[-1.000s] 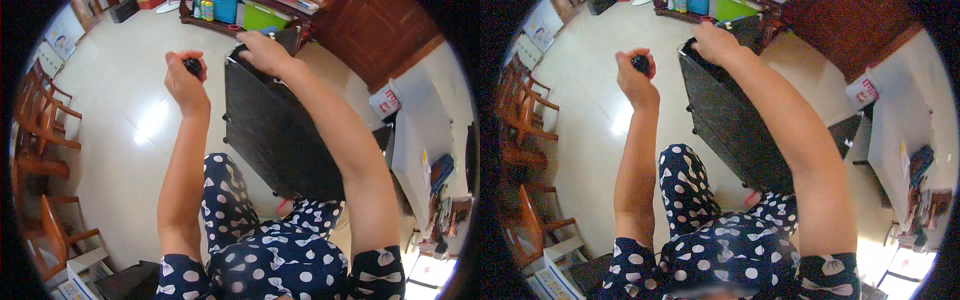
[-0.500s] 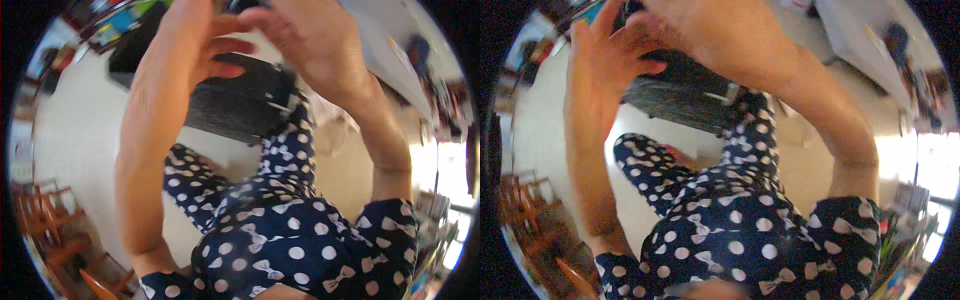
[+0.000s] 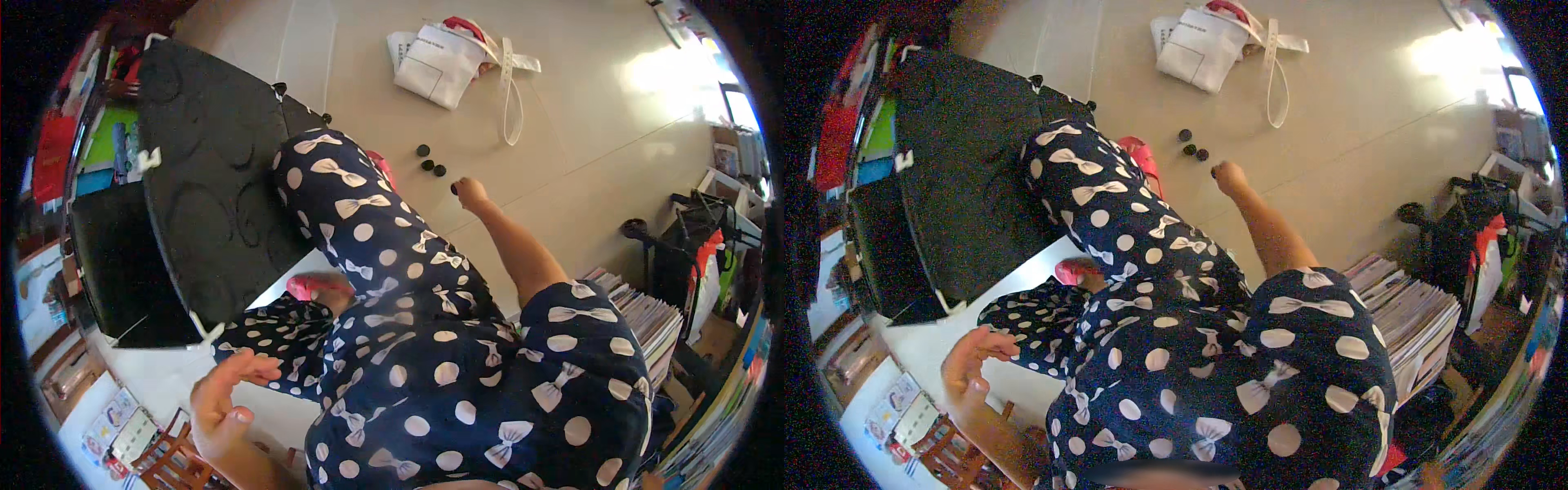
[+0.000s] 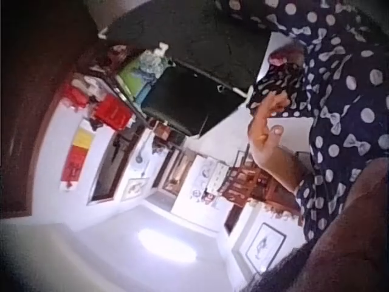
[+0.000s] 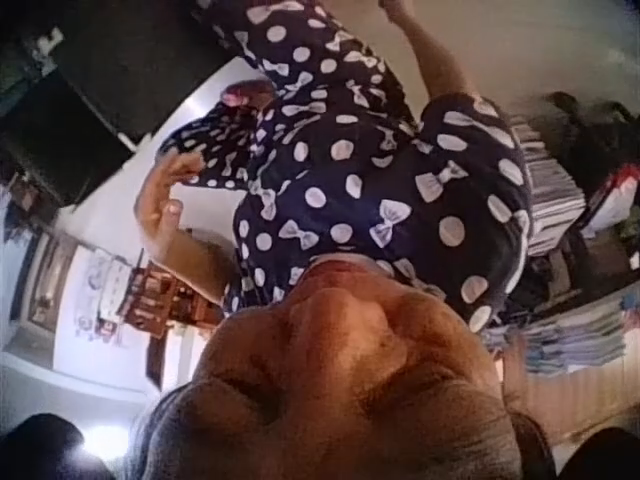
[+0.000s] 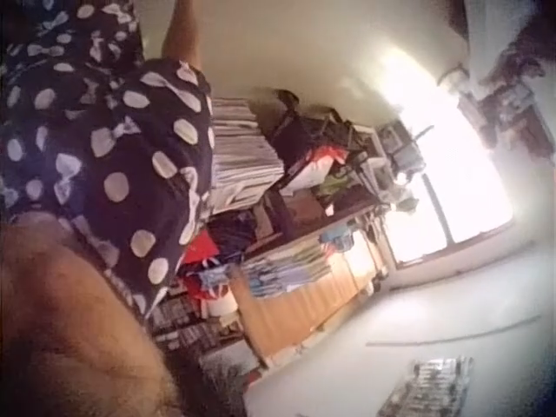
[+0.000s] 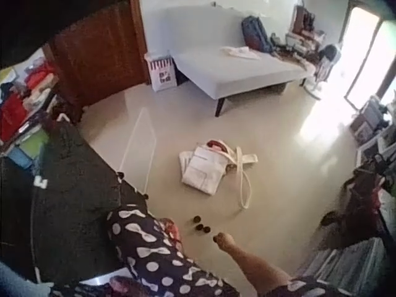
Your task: Assembling a black modular plastic storage cube by connecting panels with plastic joints.
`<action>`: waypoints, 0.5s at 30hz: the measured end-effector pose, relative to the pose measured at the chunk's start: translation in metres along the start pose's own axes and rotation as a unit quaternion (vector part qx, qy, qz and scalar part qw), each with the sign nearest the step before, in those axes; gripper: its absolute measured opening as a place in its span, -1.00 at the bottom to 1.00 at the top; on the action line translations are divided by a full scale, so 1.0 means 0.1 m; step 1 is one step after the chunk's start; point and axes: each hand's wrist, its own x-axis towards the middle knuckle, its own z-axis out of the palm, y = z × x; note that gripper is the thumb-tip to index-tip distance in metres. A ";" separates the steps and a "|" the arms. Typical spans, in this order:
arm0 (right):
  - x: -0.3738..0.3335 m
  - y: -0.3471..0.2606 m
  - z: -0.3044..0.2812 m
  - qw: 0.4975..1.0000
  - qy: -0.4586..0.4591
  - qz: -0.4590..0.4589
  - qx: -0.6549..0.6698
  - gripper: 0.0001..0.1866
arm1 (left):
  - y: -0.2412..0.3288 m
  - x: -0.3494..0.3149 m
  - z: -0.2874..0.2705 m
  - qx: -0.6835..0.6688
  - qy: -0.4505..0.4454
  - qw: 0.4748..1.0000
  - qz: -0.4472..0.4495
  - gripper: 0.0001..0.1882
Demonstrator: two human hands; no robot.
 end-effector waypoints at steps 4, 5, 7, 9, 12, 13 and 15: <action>0.26 -0.29 0.49 0.950 -0.304 0.068 0.008 -0.66 | 0.03 -0.03 0.19 0.027 0.080 0.990 -0.109 -0.20; 0.29 -0.40 0.54 0.968 -0.242 0.071 0.010 -0.66 | 0.06 -0.06 0.22 0.026 0.120 0.982 -0.145 -0.20; 0.37 -0.41 0.62 0.980 -0.182 0.080 0.011 -0.66 | -0.01 -0.05 0.15 0.001 0.121 0.981 -0.152 -0.19; 0.39 0.11 0.65 0.960 -0.084 0.221 0.148 -0.69 | -0.14 0.11 0.09 -0.004 0.078 0.990 -0.118 -0.21; 0.57 -0.64 0.28 0.892 -0.049 0.309 0.325 -0.64 | -0.11 -0.10 0.01 0.018 0.125 0.975 -0.183 -0.22; 0.55 -0.65 0.21 0.893 -0.033 0.314 0.320 -0.59 | -0.13 -0.09 0.00 0.016 0.125 0.975 -0.183 -0.22; 0.55 -0.76 0.19 0.898 -0.043 0.295 0.322 -0.55 | -0.13 -0.10 -0.04 0.045 0.147 0.967 -0.202 -0.26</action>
